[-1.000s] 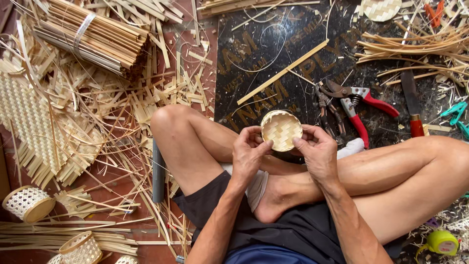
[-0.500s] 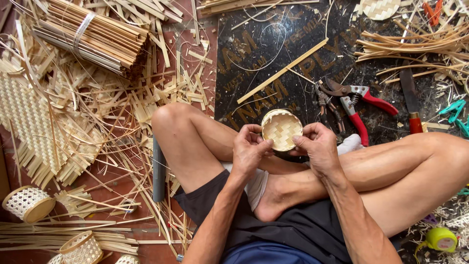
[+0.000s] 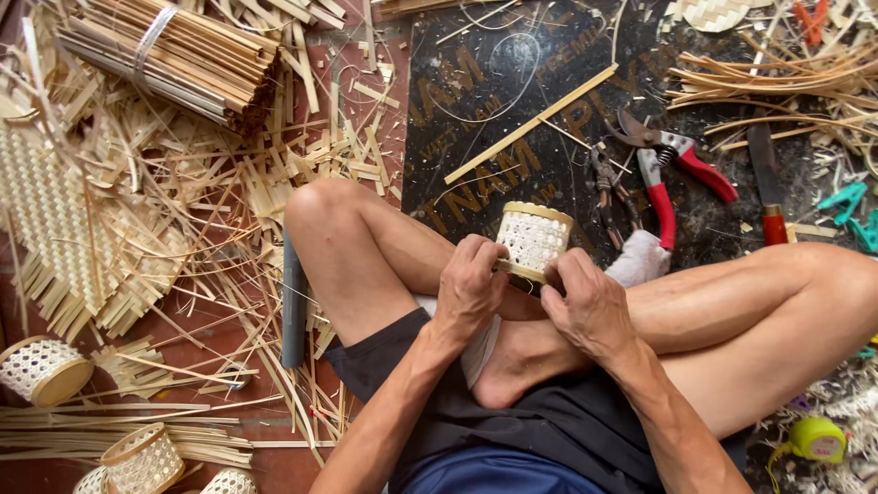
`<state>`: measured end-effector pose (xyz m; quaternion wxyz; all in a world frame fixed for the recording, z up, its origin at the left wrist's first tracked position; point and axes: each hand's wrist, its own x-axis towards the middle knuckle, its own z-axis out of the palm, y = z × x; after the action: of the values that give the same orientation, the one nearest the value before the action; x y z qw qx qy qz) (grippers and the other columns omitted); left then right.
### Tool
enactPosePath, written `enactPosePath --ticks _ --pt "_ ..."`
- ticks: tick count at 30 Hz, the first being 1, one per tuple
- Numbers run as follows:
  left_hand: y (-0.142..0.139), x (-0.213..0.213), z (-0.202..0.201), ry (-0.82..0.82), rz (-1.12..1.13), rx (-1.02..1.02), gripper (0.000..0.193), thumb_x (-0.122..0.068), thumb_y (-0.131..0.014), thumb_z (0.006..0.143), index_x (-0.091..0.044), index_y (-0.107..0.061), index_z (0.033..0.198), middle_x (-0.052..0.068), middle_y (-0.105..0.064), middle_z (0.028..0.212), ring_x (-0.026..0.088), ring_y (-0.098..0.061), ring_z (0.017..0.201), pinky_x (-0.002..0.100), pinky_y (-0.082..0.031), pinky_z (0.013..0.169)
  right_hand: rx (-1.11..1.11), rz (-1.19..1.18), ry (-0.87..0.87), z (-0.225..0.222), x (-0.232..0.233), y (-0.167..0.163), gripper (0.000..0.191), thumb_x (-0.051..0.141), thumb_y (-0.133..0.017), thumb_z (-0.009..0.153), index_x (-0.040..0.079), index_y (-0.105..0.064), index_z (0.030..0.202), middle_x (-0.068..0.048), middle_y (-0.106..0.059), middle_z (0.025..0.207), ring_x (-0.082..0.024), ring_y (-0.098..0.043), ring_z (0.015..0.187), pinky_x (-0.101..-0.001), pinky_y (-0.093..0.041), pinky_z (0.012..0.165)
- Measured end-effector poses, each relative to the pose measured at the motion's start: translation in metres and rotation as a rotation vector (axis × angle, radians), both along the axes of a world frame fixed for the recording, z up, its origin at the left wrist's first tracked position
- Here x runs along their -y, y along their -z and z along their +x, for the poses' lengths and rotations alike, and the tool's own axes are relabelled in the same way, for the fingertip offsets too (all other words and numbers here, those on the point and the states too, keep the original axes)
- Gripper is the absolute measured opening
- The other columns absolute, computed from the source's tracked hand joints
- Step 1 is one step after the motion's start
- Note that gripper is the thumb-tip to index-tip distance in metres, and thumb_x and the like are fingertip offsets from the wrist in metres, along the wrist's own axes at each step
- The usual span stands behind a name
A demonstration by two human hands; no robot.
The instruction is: The person sits on the floor assembling small woven bamboo baskets. They bend a thin bamboo strip into a rim ring, fit the woven cylindrical body onto a round woven base, tap and press the parts together, and use red-handled pliers to trim and tuck the strip ends around the rim.
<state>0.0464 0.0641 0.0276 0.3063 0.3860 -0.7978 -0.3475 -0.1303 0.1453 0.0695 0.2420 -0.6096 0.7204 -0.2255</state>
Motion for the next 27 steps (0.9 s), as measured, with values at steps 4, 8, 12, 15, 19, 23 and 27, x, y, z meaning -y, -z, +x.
enactPosePath --ticks 4,8,12,15,19,23,27 --pt "-0.001 0.000 -0.007 0.090 -0.050 0.014 0.019 0.002 -0.072 0.083 -0.005 -0.056 0.092 0.013 -0.054 0.092 0.033 -0.059 0.086 0.043 -0.051 0.073 -0.110 -0.228 -0.081 0.006 0.006 -0.005 0.032 0.007 -0.074 0.073 0.003 -0.057 0.100 -0.014 -0.060 0.095 -0.034 -0.063 0.089 -0.0440 -0.052 0.073" --pt "-0.011 0.003 -0.009 0.118 -0.093 -0.036 0.018 0.004 -0.068 0.086 -0.003 -0.057 0.098 0.013 -0.055 0.094 0.032 -0.057 0.089 0.042 -0.051 0.076 -0.231 -0.240 -0.094 0.010 0.013 -0.006 0.031 0.000 -0.075 0.073 0.003 -0.057 0.099 -0.014 -0.059 0.094 -0.033 -0.061 0.089 -0.0430 -0.052 0.074" --pt "-0.020 0.020 -0.001 0.137 -0.083 0.020 0.018 0.002 -0.067 0.080 -0.003 -0.055 0.094 0.015 -0.054 0.091 0.034 -0.056 0.087 0.043 -0.049 0.075 -0.106 -0.298 -0.117 0.009 0.023 -0.004 0.033 -0.004 -0.074 0.072 0.003 -0.055 0.097 -0.015 -0.056 0.092 -0.035 -0.059 0.087 -0.0445 -0.050 0.075" --pt "-0.025 0.023 0.004 0.149 -0.068 0.107 0.017 0.001 -0.066 0.081 -0.003 -0.054 0.093 0.016 -0.053 0.090 0.035 -0.055 0.086 0.045 -0.047 0.074 -0.055 -0.239 -0.106 0.015 0.027 -0.003 0.034 -0.006 -0.074 0.069 0.004 -0.054 0.095 -0.014 -0.054 0.088 -0.035 -0.059 0.084 -0.0452 -0.049 0.073" --pt "-0.023 0.020 0.004 0.201 -0.087 0.162 0.018 0.001 -0.062 0.080 -0.002 -0.052 0.095 0.017 -0.052 0.094 0.035 -0.054 0.087 0.044 -0.047 0.072 -0.058 -0.212 -0.096 0.017 0.027 -0.001 0.035 -0.006 -0.073 0.066 0.003 -0.052 0.092 -0.014 -0.053 0.086 -0.035 -0.059 0.082 -0.0460 -0.049 0.071" --pt "-0.016 0.021 0.003 0.265 -0.089 0.190 0.017 0.002 -0.060 0.081 -0.002 -0.050 0.094 0.016 -0.052 0.094 0.034 -0.054 0.086 0.044 -0.048 0.072 -0.061 -0.205 -0.124 0.014 0.026 0.002 0.033 -0.007 -0.072 0.067 0.004 -0.050 0.089 -0.013 -0.053 0.083 -0.034 -0.059 0.077 -0.0454 -0.048 0.066" --pt "-0.013 0.028 0.006 0.312 -0.050 0.167 0.017 0.000 -0.062 0.082 -0.002 -0.051 0.095 0.015 -0.053 0.094 0.034 -0.055 0.087 0.044 -0.049 0.073 -0.052 -0.223 -0.139 0.008 0.022 0.009 0.032 -0.006 -0.074 0.068 0.004 -0.050 0.088 -0.013 -0.053 0.082 -0.034 -0.060 0.076 -0.0452 -0.049 0.065"
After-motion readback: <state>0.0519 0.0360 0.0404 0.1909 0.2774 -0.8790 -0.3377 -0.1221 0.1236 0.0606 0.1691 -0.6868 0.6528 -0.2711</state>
